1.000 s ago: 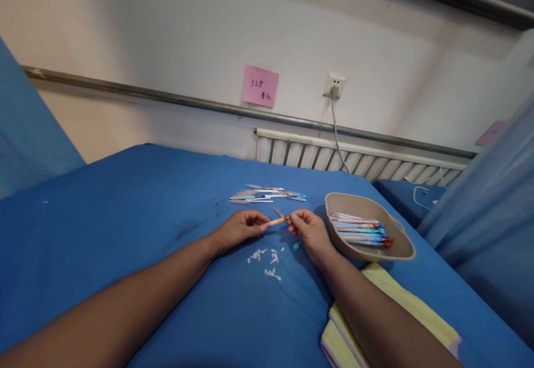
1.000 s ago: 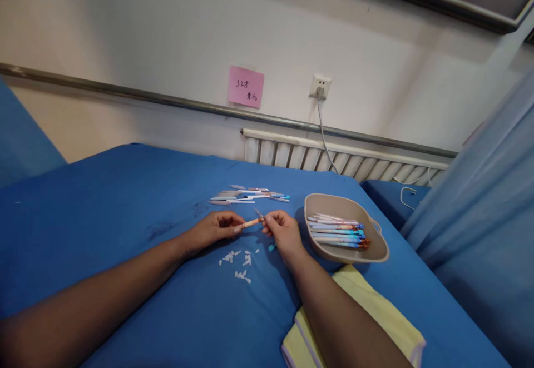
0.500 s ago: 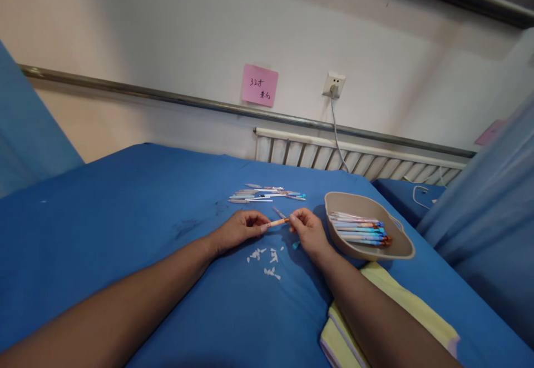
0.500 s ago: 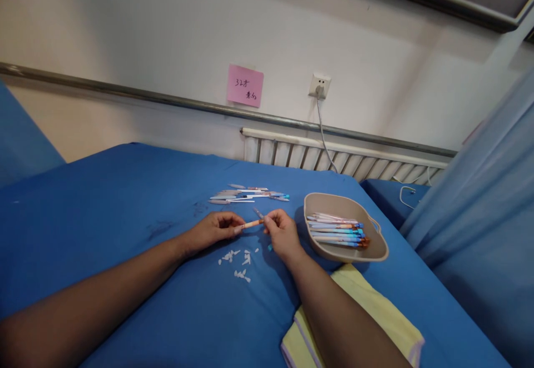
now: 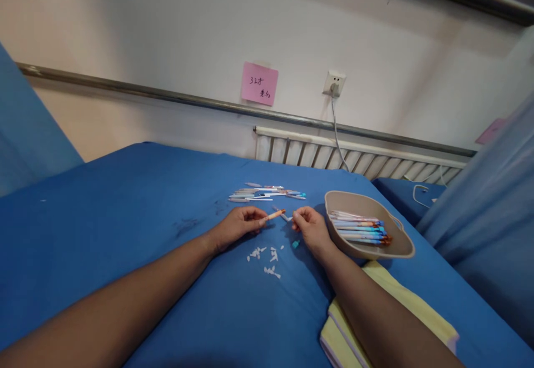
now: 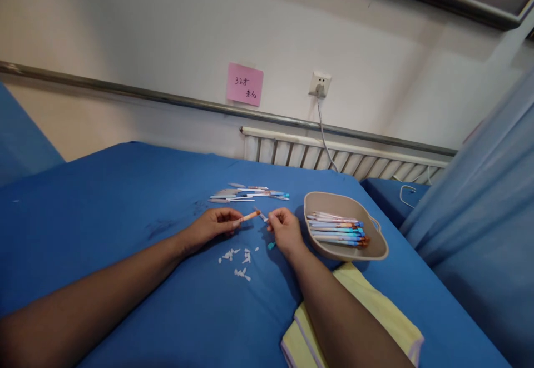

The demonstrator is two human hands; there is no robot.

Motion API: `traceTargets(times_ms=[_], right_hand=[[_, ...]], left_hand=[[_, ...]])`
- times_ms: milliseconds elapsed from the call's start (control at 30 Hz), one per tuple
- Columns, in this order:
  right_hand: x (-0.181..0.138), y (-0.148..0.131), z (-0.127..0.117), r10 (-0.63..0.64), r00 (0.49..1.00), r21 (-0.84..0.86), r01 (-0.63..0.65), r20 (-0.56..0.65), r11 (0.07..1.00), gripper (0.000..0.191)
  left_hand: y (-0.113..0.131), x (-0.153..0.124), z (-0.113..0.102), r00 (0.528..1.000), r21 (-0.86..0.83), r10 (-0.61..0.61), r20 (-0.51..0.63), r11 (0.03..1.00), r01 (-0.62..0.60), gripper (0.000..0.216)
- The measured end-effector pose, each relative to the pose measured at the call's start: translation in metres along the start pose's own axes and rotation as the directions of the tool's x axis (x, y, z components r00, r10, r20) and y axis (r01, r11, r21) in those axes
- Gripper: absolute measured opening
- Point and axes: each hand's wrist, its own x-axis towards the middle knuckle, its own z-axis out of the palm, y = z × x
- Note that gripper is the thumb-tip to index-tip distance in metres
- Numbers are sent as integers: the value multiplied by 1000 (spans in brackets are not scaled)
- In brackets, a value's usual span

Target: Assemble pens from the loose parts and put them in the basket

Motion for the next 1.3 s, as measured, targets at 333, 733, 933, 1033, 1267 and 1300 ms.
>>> traceTargets(times_ms=[333, 733, 933, 1033, 1267, 1300], right_hand=[[-14, -3, -1, -99, 902, -583, 352, 420, 732, 6], [-25, -19, -5, 0, 841, -466, 299, 540, 833, 4], [-34, -28, 0, -27, 787, -576, 474, 616, 666, 12], [-39, -35, 2, -40, 765, -596, 532, 643, 601, 13], [-35, -24, 3, -60, 834, -491, 379, 548, 784, 13], [-31, -20, 3, -57, 863, -426, 304, 502, 852, 10]], left_hand=[[2, -1, 1, 999, -65, 28, -36, 997, -30, 31], [4, -1, 1, 999, -68, 32, -22, 997, -33, 31], [2, -1, 1, 999, -59, 30, -28, 998, -32, 35], [3, -1, 1, 999, -55, 28, -26, 998, -29, 33], [3, -1, 1, 999, -46, 35, -25, 998, -36, 32], [3, -1, 0, 999, -42, 36, -27, 998, -37, 33]])
